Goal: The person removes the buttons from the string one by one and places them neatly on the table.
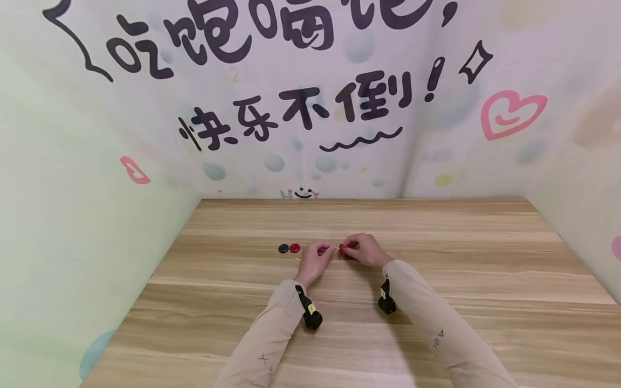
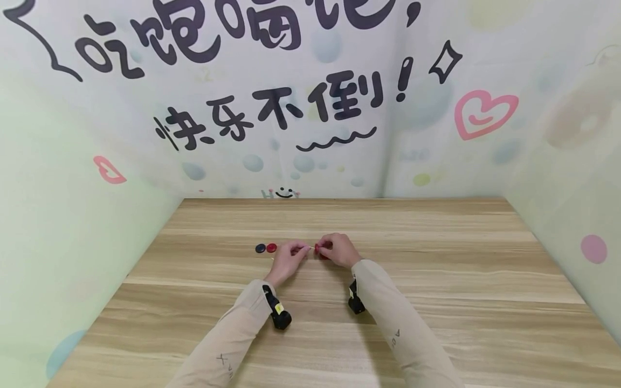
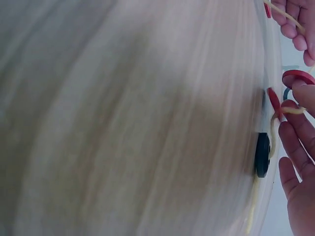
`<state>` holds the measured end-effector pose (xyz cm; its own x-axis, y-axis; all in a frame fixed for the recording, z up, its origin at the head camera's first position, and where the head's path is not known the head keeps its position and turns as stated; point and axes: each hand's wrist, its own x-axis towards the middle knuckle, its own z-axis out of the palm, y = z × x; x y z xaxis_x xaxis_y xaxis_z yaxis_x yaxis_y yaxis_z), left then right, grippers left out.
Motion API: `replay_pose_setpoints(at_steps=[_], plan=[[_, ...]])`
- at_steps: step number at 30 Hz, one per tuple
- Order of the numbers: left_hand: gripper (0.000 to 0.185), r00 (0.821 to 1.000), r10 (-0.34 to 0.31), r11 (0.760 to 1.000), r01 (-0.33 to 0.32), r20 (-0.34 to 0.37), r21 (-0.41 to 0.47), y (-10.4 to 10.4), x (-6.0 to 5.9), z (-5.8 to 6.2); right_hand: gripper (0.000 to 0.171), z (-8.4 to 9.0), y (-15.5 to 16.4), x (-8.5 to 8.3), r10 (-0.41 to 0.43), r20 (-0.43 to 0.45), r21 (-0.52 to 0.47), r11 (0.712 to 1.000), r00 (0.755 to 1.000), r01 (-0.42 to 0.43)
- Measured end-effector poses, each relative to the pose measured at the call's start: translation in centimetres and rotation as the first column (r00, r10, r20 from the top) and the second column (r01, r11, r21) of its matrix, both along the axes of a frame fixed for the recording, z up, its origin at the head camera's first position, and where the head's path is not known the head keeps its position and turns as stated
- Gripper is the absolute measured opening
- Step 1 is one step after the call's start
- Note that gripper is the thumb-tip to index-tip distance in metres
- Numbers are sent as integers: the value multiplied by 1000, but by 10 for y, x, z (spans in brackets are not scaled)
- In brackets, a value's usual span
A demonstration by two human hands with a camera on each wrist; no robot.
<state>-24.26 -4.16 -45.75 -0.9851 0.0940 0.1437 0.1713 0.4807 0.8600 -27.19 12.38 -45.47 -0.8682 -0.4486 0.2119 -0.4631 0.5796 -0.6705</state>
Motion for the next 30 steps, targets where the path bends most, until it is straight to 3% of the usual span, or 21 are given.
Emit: replay_pose_setpoints(at_steps=[7,19,27,30], plan=[[14,999,-15,1000,15,28,-1,2,3,-5,4,0,0,0,-19,49,6,1000,999,19],[15,1000,17,1000,-17,6,22,1,3,-3,7,-1,-1,1,14,82,20,1000,997,-15],[18,991,-22,992,5,129,128,2,2,-5,7,4,-2,3,-31,87,-36,999,996,34],[29,990,-57,986,34,133,164,3,1,-6,8,5,-3,3,-33,106,-61,997,994,40]])
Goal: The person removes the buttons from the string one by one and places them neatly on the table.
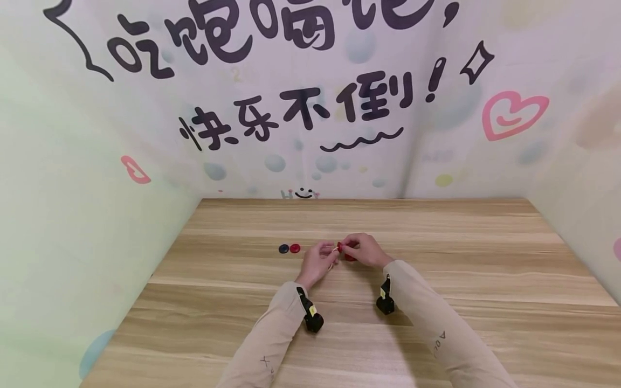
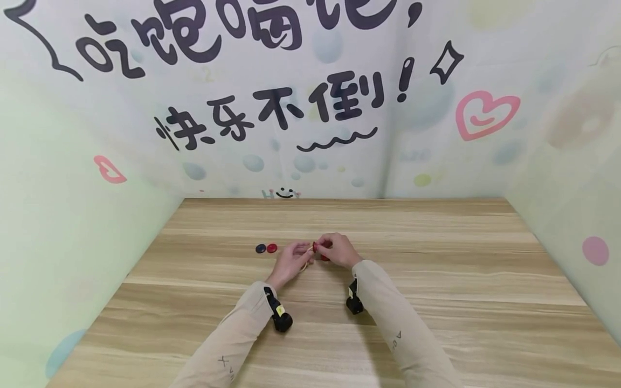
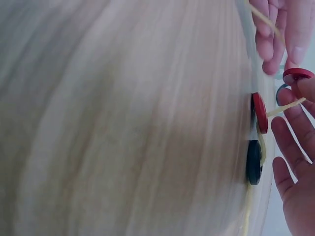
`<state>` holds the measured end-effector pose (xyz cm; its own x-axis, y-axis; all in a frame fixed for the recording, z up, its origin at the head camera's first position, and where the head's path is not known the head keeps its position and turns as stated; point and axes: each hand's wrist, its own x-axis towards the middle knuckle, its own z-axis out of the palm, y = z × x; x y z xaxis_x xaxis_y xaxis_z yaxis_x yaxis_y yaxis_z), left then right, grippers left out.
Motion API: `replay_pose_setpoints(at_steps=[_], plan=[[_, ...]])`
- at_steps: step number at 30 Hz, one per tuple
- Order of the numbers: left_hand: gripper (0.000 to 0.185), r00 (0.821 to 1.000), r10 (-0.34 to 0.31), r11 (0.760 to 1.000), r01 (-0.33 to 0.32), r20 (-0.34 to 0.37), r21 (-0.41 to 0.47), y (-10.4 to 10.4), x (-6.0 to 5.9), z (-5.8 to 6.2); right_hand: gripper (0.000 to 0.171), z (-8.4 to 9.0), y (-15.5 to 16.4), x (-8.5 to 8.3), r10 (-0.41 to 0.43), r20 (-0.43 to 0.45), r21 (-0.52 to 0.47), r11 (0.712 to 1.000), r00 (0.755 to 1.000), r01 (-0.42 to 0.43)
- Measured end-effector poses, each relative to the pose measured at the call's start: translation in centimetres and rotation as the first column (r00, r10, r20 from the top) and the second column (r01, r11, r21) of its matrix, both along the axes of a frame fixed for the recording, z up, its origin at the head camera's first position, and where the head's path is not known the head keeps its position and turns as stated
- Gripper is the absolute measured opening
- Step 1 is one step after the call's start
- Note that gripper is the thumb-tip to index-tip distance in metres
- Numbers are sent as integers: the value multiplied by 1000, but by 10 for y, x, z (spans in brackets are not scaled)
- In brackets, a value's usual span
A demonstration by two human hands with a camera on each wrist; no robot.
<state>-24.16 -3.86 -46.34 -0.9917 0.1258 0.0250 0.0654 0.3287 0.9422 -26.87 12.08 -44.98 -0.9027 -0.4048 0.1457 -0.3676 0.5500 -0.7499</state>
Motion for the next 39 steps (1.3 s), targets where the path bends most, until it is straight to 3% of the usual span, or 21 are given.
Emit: replay_pose_setpoints(at_steps=[6,11,14,22,33,39], plan=[[44,998,-66,996,65,5,63,3,-1,-2,6,1,-1,1,3,29,-24,1000,1000,-3],[38,993,-118,986,120,-18,114,4,0,-3,4,0,0,1,15,22,-38,999,1000,-14],[33,992,-125,988,127,-31,85,5,1,-3,5,-1,1,1,18,12,-33,999,1000,-17],[33,997,-73,997,72,-18,-30,-9,-2,-2,10,1,8,1,-10,22,-17,1000,1000,11],[33,998,1,998,-5,-60,-61,-49,-10,9,12,0,12,0,-62,76,7,998,995,62],[33,997,-5,999,2,-83,-36,-67,-14,12,11,-4,16,-1,-58,64,-5,998,996,59]])
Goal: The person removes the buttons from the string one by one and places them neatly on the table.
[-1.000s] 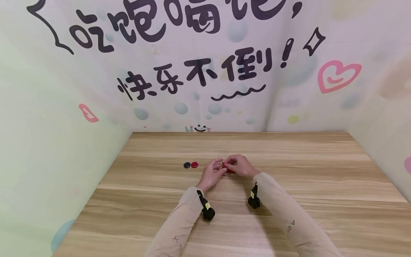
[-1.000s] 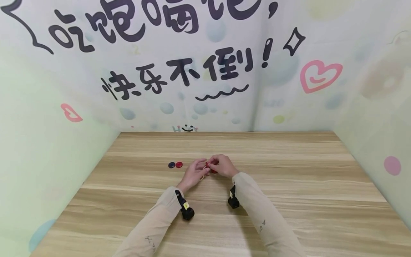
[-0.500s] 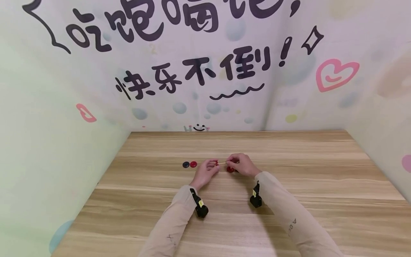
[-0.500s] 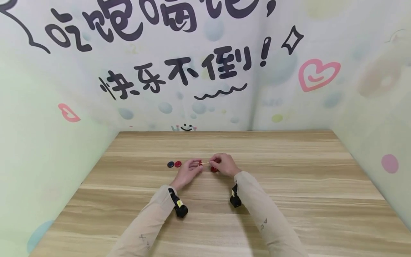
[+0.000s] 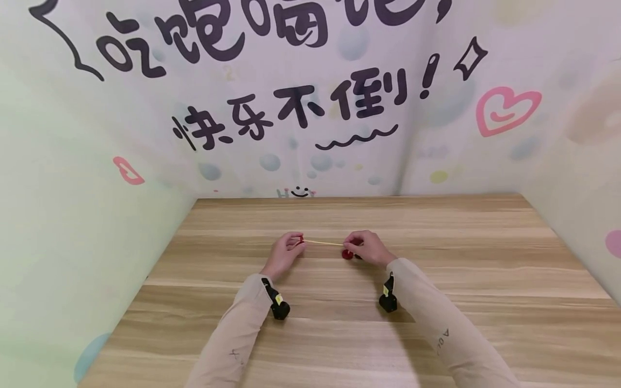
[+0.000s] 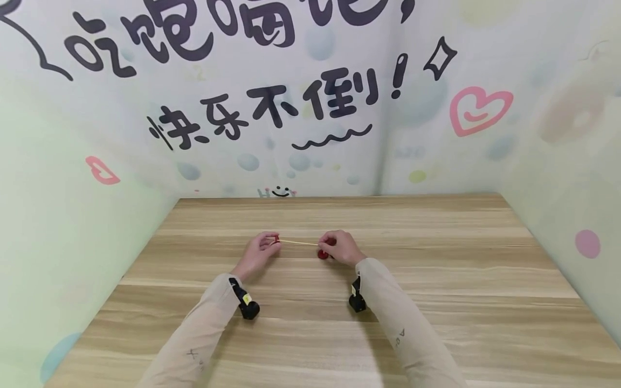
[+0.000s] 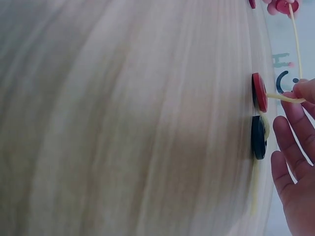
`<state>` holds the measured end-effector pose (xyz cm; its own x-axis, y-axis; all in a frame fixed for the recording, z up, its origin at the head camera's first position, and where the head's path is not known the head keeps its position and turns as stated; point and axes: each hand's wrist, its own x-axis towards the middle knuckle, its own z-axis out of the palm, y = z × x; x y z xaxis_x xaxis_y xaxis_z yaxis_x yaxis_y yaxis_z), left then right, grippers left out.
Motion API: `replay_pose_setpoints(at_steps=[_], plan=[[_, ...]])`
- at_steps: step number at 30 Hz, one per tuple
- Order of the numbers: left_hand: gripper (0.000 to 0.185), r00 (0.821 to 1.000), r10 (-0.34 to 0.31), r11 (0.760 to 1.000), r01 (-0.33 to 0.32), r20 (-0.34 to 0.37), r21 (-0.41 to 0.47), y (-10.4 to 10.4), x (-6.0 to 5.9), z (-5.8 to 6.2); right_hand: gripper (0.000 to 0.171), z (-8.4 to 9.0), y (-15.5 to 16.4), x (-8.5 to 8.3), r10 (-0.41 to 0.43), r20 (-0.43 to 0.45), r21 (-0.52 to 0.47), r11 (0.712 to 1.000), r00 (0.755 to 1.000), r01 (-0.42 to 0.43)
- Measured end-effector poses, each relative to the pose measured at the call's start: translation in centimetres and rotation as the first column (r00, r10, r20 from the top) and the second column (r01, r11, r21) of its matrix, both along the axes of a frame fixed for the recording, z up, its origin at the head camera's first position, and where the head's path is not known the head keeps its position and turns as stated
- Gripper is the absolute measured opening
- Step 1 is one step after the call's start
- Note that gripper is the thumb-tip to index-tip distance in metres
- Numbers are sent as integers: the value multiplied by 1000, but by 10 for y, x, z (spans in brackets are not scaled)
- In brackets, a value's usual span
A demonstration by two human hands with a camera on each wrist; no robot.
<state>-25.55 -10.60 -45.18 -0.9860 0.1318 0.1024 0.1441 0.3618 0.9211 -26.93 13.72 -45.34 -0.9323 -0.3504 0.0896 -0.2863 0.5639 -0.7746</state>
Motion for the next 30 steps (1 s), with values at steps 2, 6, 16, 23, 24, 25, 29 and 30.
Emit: replay_pose_setpoints(at_steps=[2,6,16,23,24,25,29,30], plan=[[33,1000,-2,1000,2,9,-1,-6,0,2,11,-1,0,-1,-2,1,3,1000,1000,2],[35,999,5,1000,-4,32,-30,-20,0,5,11,-2,1,-1,-2,7,7,1000,1000,2],[36,999,31,994,-29,22,-101,-56,0,10,11,1,-1,0,-6,19,-3,1000,1000,6],[35,989,146,976,-145,-3,-161,-75,-1,4,11,1,-1,0,-16,21,5,1000,1000,16],[35,988,151,971,-151,-11,-186,-76,-1,3,11,1,-1,0,-18,23,6,1000,1000,18],[35,988,150,964,-152,-26,-220,-76,-1,1,10,1,-1,0,-19,25,7,1000,1000,19],[33,990,117,946,-137,-84,-293,-75,-2,-4,10,2,-1,1,-16,22,9,1000,1000,16],[33,990,112,945,-134,-90,-298,-75,-2,-5,10,3,-1,2,-13,21,7,1000,1000,13]])
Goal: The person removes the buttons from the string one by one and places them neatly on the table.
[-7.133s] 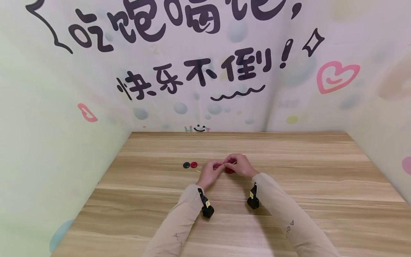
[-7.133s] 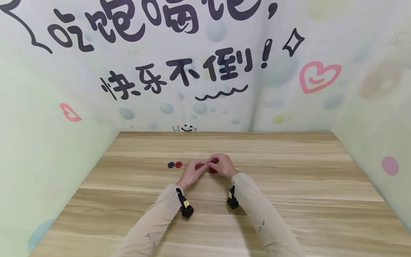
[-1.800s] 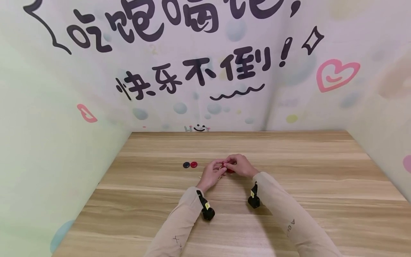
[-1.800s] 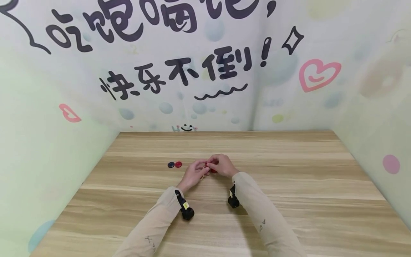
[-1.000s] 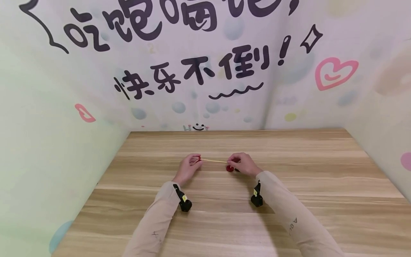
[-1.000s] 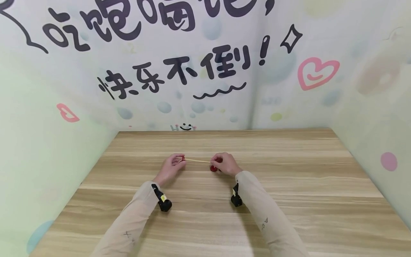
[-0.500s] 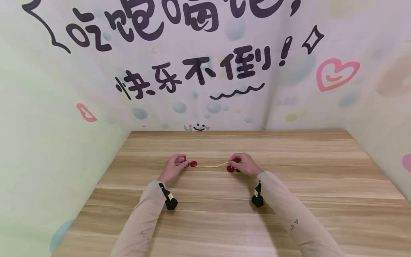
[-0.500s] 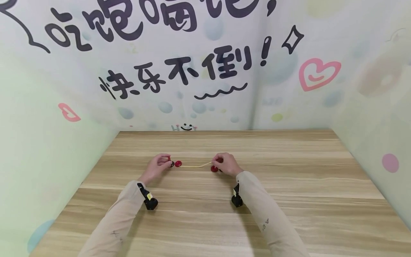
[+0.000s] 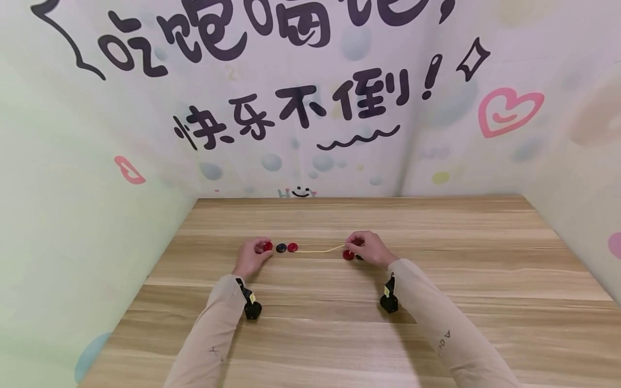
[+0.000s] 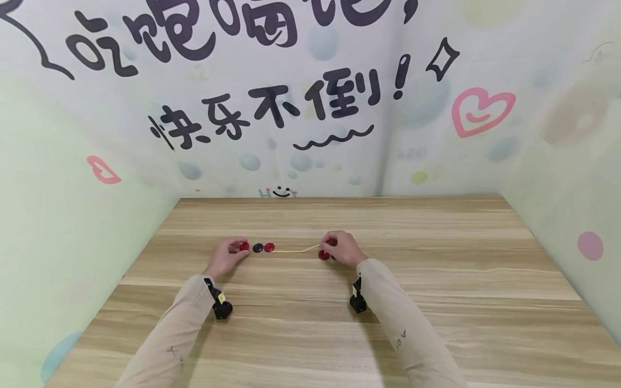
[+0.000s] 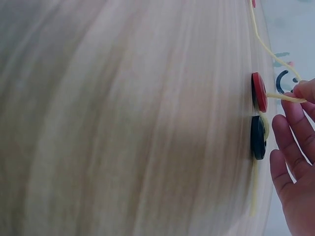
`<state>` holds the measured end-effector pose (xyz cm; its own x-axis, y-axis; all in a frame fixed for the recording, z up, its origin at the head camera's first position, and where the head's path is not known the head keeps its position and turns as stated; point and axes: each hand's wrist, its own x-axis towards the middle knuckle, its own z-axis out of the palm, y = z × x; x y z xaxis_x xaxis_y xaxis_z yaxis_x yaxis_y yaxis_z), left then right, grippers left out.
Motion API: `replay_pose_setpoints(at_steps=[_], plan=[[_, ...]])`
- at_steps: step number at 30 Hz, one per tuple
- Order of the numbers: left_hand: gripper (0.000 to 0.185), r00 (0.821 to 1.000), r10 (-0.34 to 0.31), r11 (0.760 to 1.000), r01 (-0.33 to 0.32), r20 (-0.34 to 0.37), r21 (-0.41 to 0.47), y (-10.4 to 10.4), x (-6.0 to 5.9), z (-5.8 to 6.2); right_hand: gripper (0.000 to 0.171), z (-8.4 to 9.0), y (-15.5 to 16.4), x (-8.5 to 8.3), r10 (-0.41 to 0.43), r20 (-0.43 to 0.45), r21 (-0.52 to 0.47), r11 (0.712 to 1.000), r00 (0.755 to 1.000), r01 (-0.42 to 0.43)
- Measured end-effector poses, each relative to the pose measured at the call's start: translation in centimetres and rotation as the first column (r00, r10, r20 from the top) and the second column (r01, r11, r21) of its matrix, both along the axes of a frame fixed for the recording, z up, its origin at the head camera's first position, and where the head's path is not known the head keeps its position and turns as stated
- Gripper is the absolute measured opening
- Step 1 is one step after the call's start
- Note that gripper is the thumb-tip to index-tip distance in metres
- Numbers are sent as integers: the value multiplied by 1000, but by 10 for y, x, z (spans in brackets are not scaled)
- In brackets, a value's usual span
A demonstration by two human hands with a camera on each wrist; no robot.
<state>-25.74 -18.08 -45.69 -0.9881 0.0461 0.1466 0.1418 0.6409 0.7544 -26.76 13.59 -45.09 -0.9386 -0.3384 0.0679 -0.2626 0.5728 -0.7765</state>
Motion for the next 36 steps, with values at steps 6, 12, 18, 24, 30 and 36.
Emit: replay_pose_setpoints(at_steps=[6,12,18,24,30,36], plan=[[31,1000,-8,1000,9,11,-24,5,-1,0,11,-1,0,0,5,-8,-11,1000,1000,-5],[32,997,26,999,-28,69,30,6,-6,-1,10,-2,0,-1,-2,-14,-14,1000,1000,2],[34,996,61,983,-71,59,170,-3,-18,-21,10,0,-1,0,4,0,-23,1000,1000,-4],[38,981,141,973,-163,135,164,8,-6,-3,10,0,-1,0,9,0,-26,1000,1000,-9],[39,976,140,957,-177,169,228,7,-5,-2,10,-1,-1,0,15,-5,-21,1000,1000,-15],[34,968,155,940,-206,196,273,11,-3,5,10,2,-2,2,17,-7,-21,1000,1000,-17]])
